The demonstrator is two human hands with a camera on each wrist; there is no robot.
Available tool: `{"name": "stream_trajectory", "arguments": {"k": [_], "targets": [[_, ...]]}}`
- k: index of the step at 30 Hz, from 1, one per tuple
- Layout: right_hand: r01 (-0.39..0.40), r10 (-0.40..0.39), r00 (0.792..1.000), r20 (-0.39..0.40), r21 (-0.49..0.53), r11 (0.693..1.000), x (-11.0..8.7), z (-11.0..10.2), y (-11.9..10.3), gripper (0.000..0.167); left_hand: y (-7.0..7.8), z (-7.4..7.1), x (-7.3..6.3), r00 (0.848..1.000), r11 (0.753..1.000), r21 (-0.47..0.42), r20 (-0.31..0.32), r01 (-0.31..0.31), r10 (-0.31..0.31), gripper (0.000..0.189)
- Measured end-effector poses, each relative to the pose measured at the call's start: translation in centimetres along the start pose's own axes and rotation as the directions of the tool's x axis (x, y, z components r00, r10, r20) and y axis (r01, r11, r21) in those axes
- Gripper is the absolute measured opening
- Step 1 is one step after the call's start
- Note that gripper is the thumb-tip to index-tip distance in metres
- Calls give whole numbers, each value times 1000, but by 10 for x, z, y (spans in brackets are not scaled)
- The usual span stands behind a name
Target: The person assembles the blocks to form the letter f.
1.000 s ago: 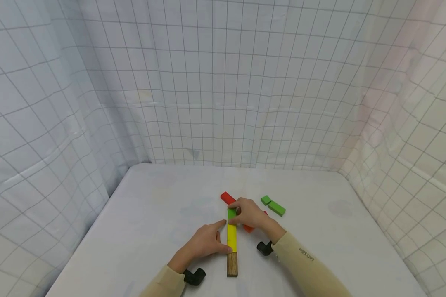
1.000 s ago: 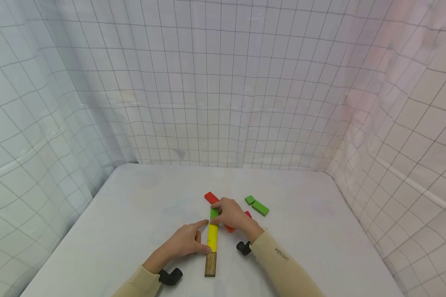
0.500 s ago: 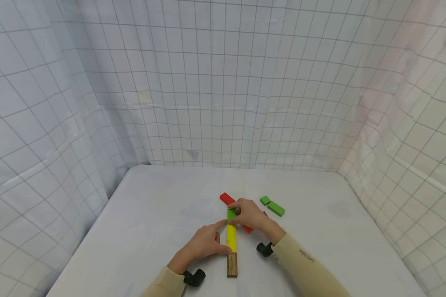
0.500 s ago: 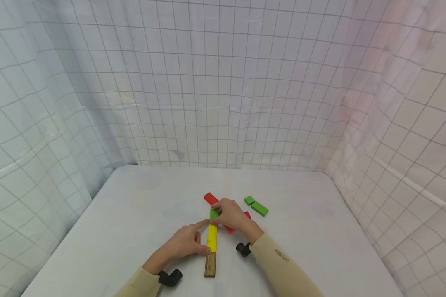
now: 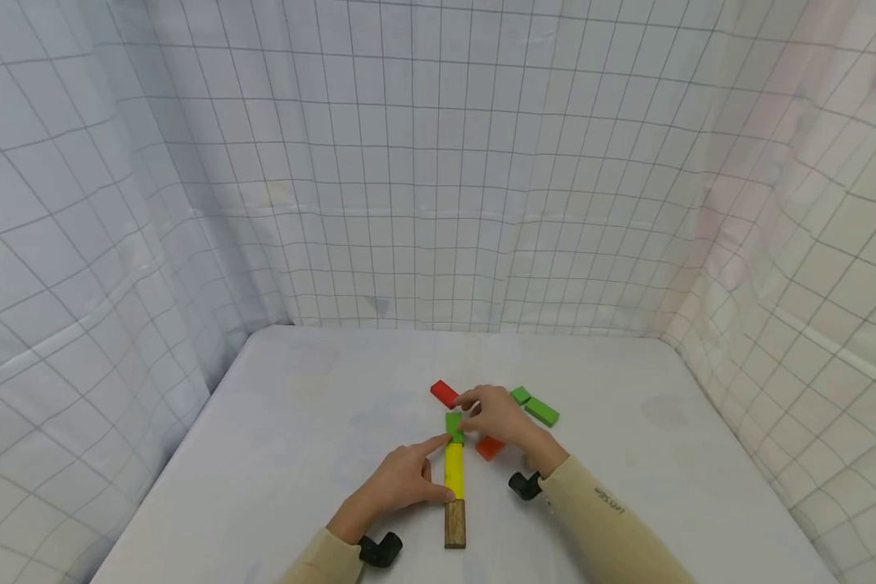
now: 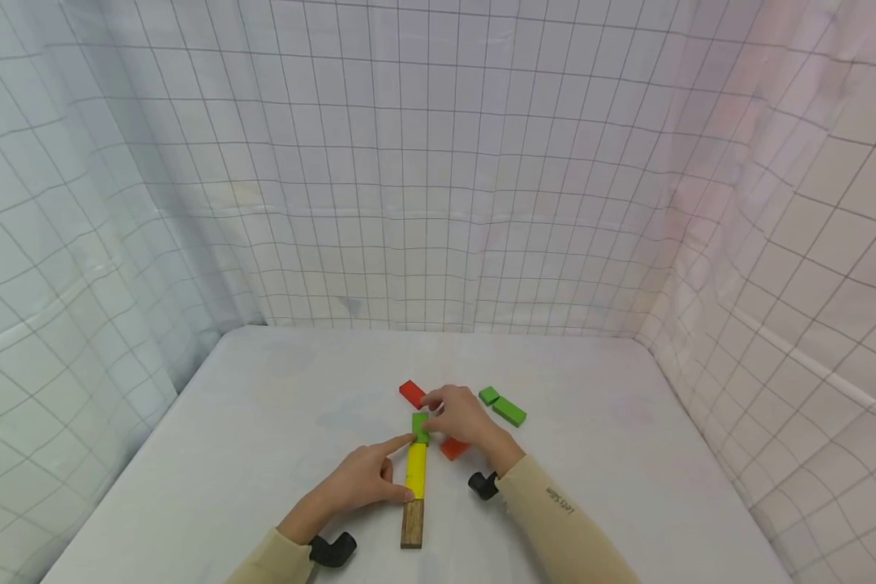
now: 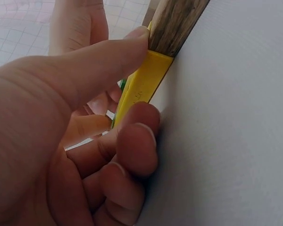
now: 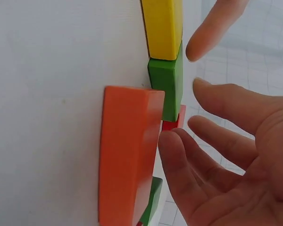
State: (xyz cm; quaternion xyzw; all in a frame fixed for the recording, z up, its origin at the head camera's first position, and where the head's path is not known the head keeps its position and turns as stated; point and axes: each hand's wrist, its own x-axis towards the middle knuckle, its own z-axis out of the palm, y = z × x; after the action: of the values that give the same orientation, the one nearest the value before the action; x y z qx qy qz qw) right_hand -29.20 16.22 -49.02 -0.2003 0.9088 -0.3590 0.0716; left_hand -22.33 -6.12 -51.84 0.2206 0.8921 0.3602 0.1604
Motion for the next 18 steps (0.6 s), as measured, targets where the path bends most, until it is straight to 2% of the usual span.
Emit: {"name": "stream_trajectory", "arguments": {"k": [5, 11, 18], "targets": [[-2, 1, 998, 62, 10, 1000, 2, 6, 5, 40, 1, 0, 0, 1000, 1000, -2, -3, -8, 8, 90], [-13, 13, 999, 45, -4, 1000, 5, 11, 5, 39, 1, 0, -1, 999, 1000, 2, -13, -29, 29, 90], [-65, 64, 997, 31, 12, 998, 5, 13, 3, 39, -1, 1, 0, 999, 999, 8, -13, -38, 38, 91]]}}
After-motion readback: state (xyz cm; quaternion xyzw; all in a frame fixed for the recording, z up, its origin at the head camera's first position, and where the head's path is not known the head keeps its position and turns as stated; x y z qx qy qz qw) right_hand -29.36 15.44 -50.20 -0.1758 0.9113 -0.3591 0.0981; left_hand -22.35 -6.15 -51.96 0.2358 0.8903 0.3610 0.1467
